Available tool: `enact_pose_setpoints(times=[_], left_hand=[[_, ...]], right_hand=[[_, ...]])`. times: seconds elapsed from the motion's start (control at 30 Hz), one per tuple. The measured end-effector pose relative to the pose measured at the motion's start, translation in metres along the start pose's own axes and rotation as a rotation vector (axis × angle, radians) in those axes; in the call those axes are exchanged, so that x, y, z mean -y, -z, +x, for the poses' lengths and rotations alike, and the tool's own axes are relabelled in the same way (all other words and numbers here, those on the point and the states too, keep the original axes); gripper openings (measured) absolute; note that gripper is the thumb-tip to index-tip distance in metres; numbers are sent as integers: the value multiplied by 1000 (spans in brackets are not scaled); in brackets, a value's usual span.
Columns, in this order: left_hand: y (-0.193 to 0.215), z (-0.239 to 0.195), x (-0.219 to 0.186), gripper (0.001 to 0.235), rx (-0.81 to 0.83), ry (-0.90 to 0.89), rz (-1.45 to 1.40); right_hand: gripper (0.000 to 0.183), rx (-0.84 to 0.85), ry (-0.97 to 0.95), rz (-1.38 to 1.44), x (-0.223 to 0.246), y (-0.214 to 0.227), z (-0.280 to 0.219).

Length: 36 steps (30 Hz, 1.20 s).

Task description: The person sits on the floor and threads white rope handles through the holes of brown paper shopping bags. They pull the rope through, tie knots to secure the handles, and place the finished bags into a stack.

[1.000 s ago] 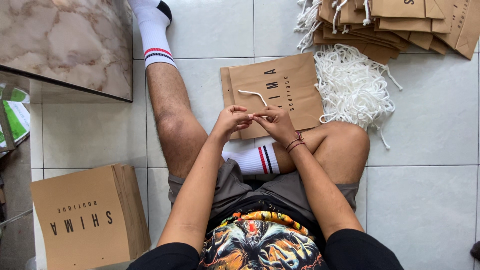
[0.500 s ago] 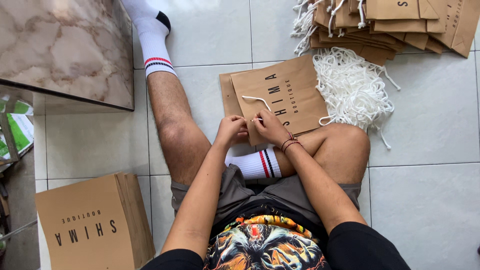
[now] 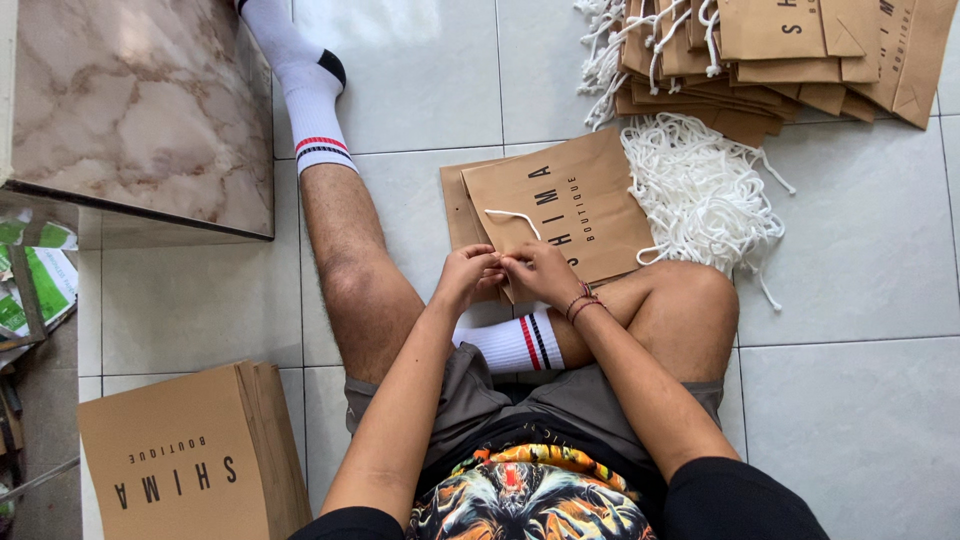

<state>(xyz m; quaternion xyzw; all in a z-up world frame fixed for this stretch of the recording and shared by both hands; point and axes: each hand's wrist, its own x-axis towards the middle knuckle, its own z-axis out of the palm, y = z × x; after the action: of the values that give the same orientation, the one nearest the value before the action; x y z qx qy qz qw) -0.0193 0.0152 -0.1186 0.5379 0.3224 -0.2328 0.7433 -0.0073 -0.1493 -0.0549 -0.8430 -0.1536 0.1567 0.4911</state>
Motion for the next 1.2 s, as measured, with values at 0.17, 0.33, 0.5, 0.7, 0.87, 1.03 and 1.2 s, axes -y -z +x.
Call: enact_pose_setpoints(times=[0.17, 0.33, 0.5, 0.7, 0.87, 1.03, 1.2], left_hand=[[-7, -17, -11, 42, 6, -75, 124], [-7, -3, -1, 25, -85, -244, 606], [-6, -3, -1, 13, -197, -399, 932], [-15, -35, -25, 24, -188, -516, 1018], [-17, -58, -40, 22, -200, -581, 1119], [-8, -52, -66, 30, -152, -462, 1002], [-2, -97, -132, 7, 526, -318, -501]], right_hand=[[17, -21, 8, 26, -21, -10, -1], [19, -30, -10, 9, -34, -16, 2], [23, -26, -61, 109, -26, -12, -1], [25, -99, -41, 35, -22, -7, -2], [23, -85, 3, 35, -25, -12, -2], [40, -78, 129, -135, -15, -8, -1], [37, 95, -53, -416, -14, -10, -4]])
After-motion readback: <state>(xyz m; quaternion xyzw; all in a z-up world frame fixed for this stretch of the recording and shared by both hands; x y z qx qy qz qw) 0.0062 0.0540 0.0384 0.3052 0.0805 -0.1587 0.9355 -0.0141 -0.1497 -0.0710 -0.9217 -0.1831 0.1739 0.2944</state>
